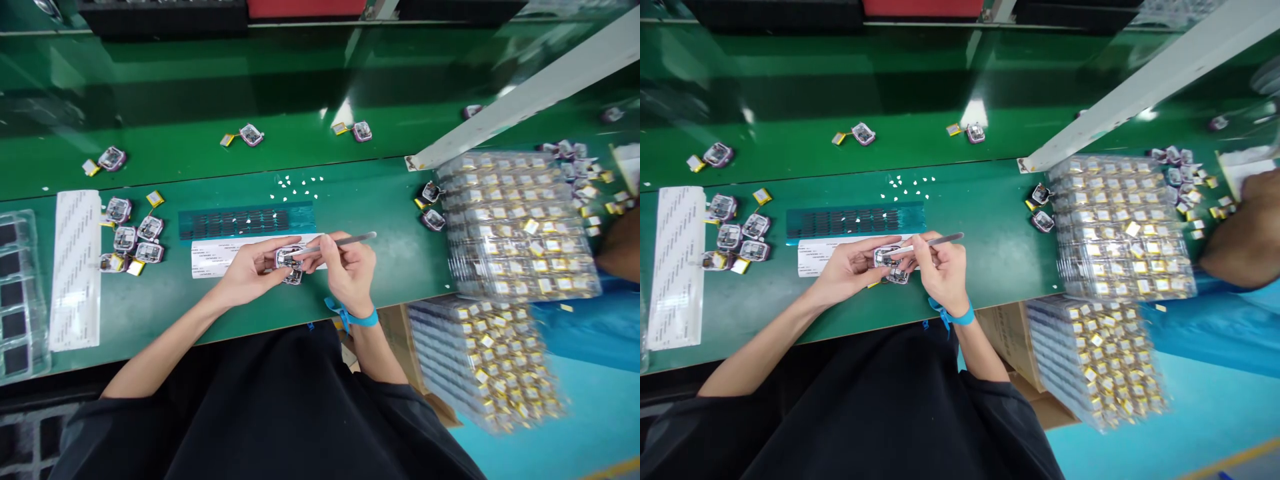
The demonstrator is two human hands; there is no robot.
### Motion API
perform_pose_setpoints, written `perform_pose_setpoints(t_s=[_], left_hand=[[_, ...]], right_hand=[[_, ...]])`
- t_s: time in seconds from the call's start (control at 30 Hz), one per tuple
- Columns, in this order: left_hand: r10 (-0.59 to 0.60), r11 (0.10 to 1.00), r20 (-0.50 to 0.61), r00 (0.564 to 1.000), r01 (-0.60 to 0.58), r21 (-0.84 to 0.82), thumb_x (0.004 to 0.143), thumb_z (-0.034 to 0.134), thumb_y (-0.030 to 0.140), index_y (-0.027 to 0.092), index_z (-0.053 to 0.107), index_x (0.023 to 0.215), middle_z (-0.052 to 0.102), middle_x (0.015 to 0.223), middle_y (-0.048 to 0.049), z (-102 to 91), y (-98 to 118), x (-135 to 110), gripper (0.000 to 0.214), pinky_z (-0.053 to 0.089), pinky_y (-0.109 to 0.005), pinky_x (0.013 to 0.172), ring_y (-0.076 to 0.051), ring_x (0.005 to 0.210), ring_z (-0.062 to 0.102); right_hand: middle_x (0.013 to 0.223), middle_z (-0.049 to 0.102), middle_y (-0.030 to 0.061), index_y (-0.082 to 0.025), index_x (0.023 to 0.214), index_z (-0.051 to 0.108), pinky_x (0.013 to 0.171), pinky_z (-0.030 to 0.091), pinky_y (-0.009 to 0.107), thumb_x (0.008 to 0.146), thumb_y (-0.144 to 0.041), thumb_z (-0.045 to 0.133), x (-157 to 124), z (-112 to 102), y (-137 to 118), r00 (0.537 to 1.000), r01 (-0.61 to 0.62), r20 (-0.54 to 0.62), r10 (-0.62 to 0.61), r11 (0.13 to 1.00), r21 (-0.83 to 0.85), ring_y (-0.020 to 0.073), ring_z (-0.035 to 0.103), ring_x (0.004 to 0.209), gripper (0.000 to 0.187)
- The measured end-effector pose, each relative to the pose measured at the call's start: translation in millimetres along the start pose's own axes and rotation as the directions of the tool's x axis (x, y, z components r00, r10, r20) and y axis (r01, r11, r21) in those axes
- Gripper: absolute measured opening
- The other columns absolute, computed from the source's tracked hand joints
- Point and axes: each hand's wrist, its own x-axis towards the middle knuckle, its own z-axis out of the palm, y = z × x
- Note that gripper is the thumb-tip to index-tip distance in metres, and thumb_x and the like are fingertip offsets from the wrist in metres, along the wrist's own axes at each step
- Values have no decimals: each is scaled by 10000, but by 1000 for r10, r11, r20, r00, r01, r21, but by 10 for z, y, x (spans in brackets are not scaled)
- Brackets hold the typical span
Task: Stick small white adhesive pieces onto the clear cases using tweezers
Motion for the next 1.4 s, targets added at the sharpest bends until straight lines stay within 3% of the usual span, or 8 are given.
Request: perform_pose_setpoints(t_s=[0.3, 0.63, 0.83, 1.0, 1.1, 1.2, 1.3, 1.4], left_hand=[[-84, 996, -33, 996, 83, -16, 801, 734, 147, 157, 700, 1296, 811, 1071, -85, 14, 81, -6, 496, 627, -292, 747, -205, 884, 772], [-77, 997, -40, 996, 77, -15, 765, 727, 128, 170, 722, 1271, 808, 1015, -68, 31, 91, 0, 508, 570, -246, 649, -166, 768, 730], [-73, 995, -48, 996, 76, 61, 890, 658, 222, 188, 734, 1276, 777, 851, -46, -26, 26, -9, 396, 487, -239, 553, -129, 600, 618], [-13, 982, -44, 999, 21, 187, 959, 583, 294, 161, 694, 1297, 788, 1053, -97, -46, -53, 10, 380, 535, -280, 656, -187, 780, 702], [165, 903, -104, 981, -107, 417, 997, 519, 267, 184, 690, 1250, 772, 1152, -100, -88, -85, 58, 317, 557, -341, 836, -217, 961, 713], [362, 706, -88, 928, -211, 676, 1022, 462, 238, 193, 680, 1214, 737, 1232, -109, -157, -143, 122, 294, 483, -448, 1041, -256, 1180, 650], [372, 577, -73, 926, -169, 799, 1034, 430, 231, 186, 644, 1242, 704, 1287, -122, -223, -237, 181, 301, 448, -496, 1079, -277, 1264, 605], [332, 553, -73, 940, -131, 823, 1037, 424, 216, 191, 634, 1222, 701, 1285, -119, -262, -308, 216, 281, 475, -476, 1041, -271, 1232, 623]], right_hand=[[723, 782, 26, -198, 856, 689, 485, 601, 232, 1021, -413, 554, 2, 30, -31, 999, 39, 11, -39, 999, -28, 149, 739, 563, 302], [735, 783, 26, -196, 906, 715, 505, 612, 238, 1031, -389, 552, -8, 18, -13, 998, 59, 31, -58, 998, -35, 149, 742, 571, 282], [841, 791, 43, -187, 910, 746, 567, 644, 265, 1029, -356, 562, -56, -17, -3, 996, 73, 60, -71, 997, -40, 144, 744, 598, 276], [835, 786, 31, -204, 959, 785, 640, 643, 289, 1032, -344, 572, 171, -241, -224, 976, 210, 89, -200, 971, -113, 156, 754, 678, 264], [966, 803, 22, -234, 1025, 792, 748, 642, 315, 1021, -317, 592, 518, -327, -226, 932, 348, 187, -311, 911, -220, 167, 765, 812, 217], [1023, 807, 24, -246, 935, 807, 928, 613, 379, 1013, -358, 589, 840, -320, -9, 880, 406, 384, -279, 862, -305, 203, 759, 974, 258], [1054, 804, 48, -235, 897, 810, 954, 603, 403, 1019, -403, 553, 976, -295, 273, 869, 351, 460, -184, 883, -310, 222, 757, 1001, 330], [1076, 801, 54, -238, 898, 812, 944, 604, 409, 1017, -422, 555, 971, -300, 428, 882, 316, 445, -157, 897, -310, 238, 755, 1022, 338]])
